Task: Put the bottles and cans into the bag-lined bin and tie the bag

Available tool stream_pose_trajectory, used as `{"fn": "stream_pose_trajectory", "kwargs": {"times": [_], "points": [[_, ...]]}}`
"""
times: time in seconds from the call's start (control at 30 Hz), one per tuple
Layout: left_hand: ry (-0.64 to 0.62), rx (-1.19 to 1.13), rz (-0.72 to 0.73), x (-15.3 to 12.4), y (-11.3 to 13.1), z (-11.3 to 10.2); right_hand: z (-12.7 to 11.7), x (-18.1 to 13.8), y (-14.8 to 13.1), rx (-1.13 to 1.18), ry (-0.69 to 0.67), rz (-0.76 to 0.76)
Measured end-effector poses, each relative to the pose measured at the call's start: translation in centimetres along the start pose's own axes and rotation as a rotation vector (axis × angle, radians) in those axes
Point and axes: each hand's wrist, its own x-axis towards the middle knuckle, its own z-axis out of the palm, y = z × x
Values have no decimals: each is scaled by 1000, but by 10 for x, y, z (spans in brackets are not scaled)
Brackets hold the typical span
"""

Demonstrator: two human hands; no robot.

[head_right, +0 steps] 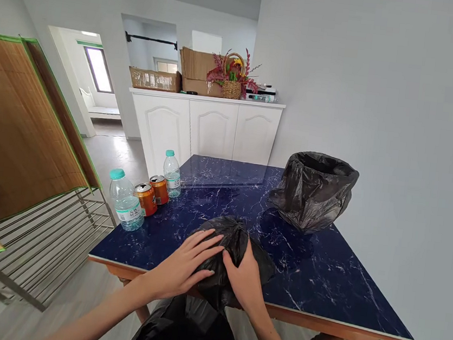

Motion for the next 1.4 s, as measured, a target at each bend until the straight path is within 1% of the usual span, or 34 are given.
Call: {"fn": "stream_pose_trajectory", "kwargs": {"times": [0.07, 0.1, 0.13, 0.2, 0.23, 0.3, 0.37, 0.43, 0.47, 0.5, 0.53, 0.6, 0.67, 0.77, 0.8, 0.87, 0.93, 1.0, 1.07, 1.13, 1.2, 1.23, 1.27, 1.3, 1.33, 1.37, 1.4], "points": [[-96, -17, -5, 4, -5, 13, -10, 2, 2, -199, 141, -147], [-130, -27, -5, 7, -7, 18, -13, 2, 2, -293, 174, -235], [-155, -37, -3, 9, -9, 22, -15, 3, 4, -382, 167, -325], [-183, -60, 8, 13, -11, 28, -15, 5, 12, -536, 57, -445], [-191, -72, 13, 15, -11, 30, -15, 7, 18, -601, -13, -457], [-209, -89, 13, 16, -13, 33, -15, 12, 32, -706, -138, -405], [-227, -101, 1, 15, -15, 31, -18, 14, 41, -773, -220, -326], [-208, -115, -8, 9, -17, 25, -24, 8, 40, -797, -214, -306], [-190, -124, -8, 5, -19, 22, -28, 2, 36, -797, -200, -339], [-171, -131, -8, 0, -21, 17, -31, -5, 30, -792, -203, -403], [-158, -135, -11, -4, -23, 13, -34, -14, 25, -786, -235, -488], [-157, -138, -19, -13, -27, 5, -35, -33, 18, -777, -353, -649], [-160, -137, -20, -20, -30, -2, -31, -46, 21, -775, -411, -715], [-132, -136, 11, -24, -34, -6, -25, -53, 32, -711, -401, -662], [-118, -139, 22, -24, -34, -7, -26, -52, 34, -654, -413, -613], [-89, -161, 32, -24, -34, -7, -32, -49, 31, -494, -424, -457], [-59, -200, 4, -22, -32, -6, -43, -46, 24, -312, -389, -270], [-25, -233, -64, -17, -28, -4, -54, -42, 17, -173, -306, -137], [5, -248, -163, -9, -23, -1, -59, -37, 14, -122, -202, -79], [23, -245, -282, 3, -20, 5, -58, -33, 15, -181, -46, -70], [30, -233, -380, 17, -19, 14, -51, -29, 15, -314, 138, -149], [35, -221, -413, 25, -20, 19, -46, -28, 14, -388, 207, -232], [40, -205, -434, 32, -22, 24, -41, -27, 13, -458, 240, -333], [44, -186, -447, 38, -24, 29, -36, -25, 12, -519, 229, -433], [45, -163, -458, 43, -25, 34, -30, -23, 12, -572, 177, -508], [45, -139, -464, 47, -27, 37, -25, -21, 14, -620, 106, -548], [47, -114, -461, 49, -28, 40, -21, -18, 16, -663, 36, -553]]}}
